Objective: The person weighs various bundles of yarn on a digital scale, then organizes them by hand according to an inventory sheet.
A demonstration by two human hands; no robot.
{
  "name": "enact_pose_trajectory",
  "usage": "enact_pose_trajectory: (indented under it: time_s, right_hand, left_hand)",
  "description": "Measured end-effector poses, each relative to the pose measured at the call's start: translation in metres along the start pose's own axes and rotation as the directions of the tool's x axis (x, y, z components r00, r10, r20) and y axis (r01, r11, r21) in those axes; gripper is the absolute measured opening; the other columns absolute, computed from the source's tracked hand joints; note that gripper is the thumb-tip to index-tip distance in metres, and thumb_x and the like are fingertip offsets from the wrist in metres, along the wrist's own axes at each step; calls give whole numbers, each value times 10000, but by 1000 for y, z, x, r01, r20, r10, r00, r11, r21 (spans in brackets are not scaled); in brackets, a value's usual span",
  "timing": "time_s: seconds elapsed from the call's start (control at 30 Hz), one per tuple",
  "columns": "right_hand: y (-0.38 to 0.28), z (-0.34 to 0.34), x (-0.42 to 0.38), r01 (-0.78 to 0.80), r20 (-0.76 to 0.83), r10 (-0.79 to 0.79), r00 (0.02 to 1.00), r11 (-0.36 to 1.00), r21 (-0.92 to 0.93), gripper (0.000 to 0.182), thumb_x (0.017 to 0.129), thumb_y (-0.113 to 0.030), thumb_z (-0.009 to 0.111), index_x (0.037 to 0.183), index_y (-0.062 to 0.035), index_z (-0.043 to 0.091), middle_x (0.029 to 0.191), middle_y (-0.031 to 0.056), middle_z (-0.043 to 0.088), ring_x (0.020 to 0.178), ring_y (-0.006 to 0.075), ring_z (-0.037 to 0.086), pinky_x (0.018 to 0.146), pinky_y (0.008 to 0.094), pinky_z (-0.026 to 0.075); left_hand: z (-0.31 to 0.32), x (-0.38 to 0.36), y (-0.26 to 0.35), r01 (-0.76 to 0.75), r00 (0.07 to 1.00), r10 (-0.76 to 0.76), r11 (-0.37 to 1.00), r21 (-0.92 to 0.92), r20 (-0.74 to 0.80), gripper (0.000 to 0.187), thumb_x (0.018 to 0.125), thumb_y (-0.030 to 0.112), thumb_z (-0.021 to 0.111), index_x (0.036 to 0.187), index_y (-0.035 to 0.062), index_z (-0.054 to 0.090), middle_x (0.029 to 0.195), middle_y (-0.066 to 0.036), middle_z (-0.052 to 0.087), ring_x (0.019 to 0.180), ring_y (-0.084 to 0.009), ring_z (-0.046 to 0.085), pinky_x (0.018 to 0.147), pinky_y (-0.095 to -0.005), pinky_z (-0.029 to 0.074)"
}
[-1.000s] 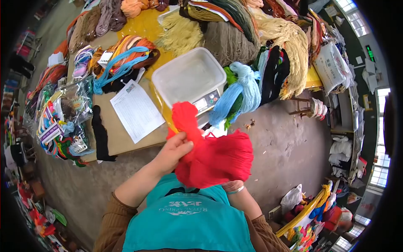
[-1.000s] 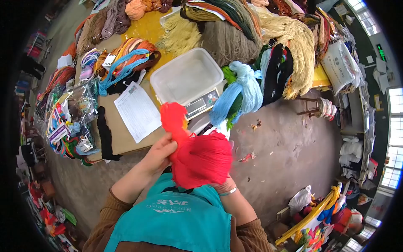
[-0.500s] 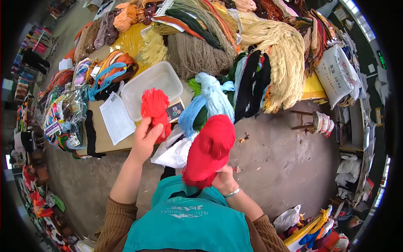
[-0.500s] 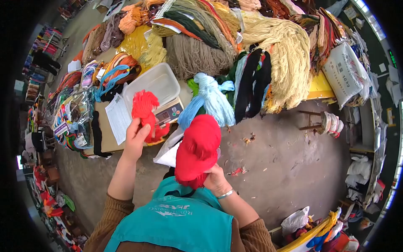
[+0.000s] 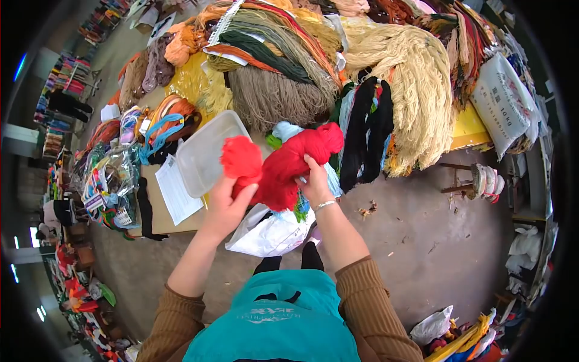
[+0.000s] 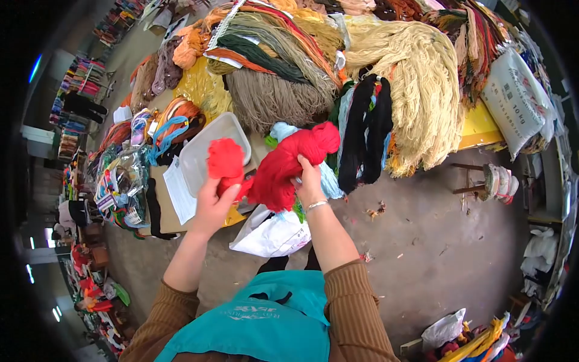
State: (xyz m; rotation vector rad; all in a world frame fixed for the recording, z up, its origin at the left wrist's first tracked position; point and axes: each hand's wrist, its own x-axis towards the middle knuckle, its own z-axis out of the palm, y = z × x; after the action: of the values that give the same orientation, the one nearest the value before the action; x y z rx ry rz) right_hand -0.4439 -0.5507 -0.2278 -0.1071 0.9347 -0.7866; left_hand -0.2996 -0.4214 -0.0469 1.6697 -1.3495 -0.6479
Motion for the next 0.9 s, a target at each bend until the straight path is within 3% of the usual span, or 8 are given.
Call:
enact_pose_trajectory:
  time_s: [0.13,0.27,0.3,0.4,0.57,0.73,0.8,0.9]
  right_hand:
    - [-15,16,-6,26,-14,-30,999,982,-190,398,879,-224,653,1251,-206,513,1182,3,620,1051,194,613,780,378,500]
    - [5,6,19,309,155,-281,947,928,-207,390,904,-97,592,1275,-6,511,1177,97,635,1054,209,611,869,341,501]
    - [11,-2,32,394,160,-361,919,857,-332,406,904,-100,595,1287,-1,505,1187,119,633,1068,234,611,891,350,492]
    - [2,-7,32,523,271,-456,847,629,-575,392,911,-122,590,1265,29,517,1192,202,631,1107,311,607,928,389,471]
    - [-4,-17,48,494,300,-402,865,583,-645,302,892,-136,595,1136,40,609,1084,226,662,1060,374,624,909,400,472]
    - [-17,-6,48,449,332,-303,894,624,-639,291,900,-179,615,1112,19,627,985,127,683,907,247,651,784,341,497]
    - [-36,11,12,208,179,-136,974,849,-487,258,902,-213,639,1072,-19,653,917,39,656,758,124,592,630,276,459]
    - [-25,7,12,387,104,-384,917,799,-460,239,917,-273,662,1027,-64,625,843,-19,599,665,63,513,540,227,398]
  left_hand:
    - [43,42,15,-269,961,276,954,136,-35,347,837,64,687,1168,30,587,1102,-169,625,999,-355,624,860,-381,487]
    - [96,83,-12,-400,911,409,841,365,58,280,819,112,678,1083,37,619,1077,-148,611,1011,-370,588,855,-449,471]
    - [111,89,-38,-362,932,278,745,560,233,399,823,177,672,1197,63,595,1245,-157,554,1174,-368,514,968,-465,411]
    - [135,90,-84,-210,977,191,842,497,90,737,848,253,667,1472,58,329,1458,-199,382,1347,-363,374,1092,-469,313]
    - [142,84,-122,-94,992,117,931,353,-44,690,882,172,625,1472,29,295,1445,-230,377,1348,-405,362,1119,-444,315]
    - [137,99,-143,-46,998,53,957,287,-17,662,886,93,596,1477,62,300,1448,-226,374,1341,-396,377,1107,-422,341]
    - [136,104,-140,-34,999,29,941,336,20,691,864,96,628,1476,80,308,1421,-225,398,1289,-418,419,1068,-444,379]
    - [144,100,-139,-12,1000,4,924,381,19,716,848,100,644,1478,83,304,1436,-216,380,1306,-404,401,1072,-444,377]
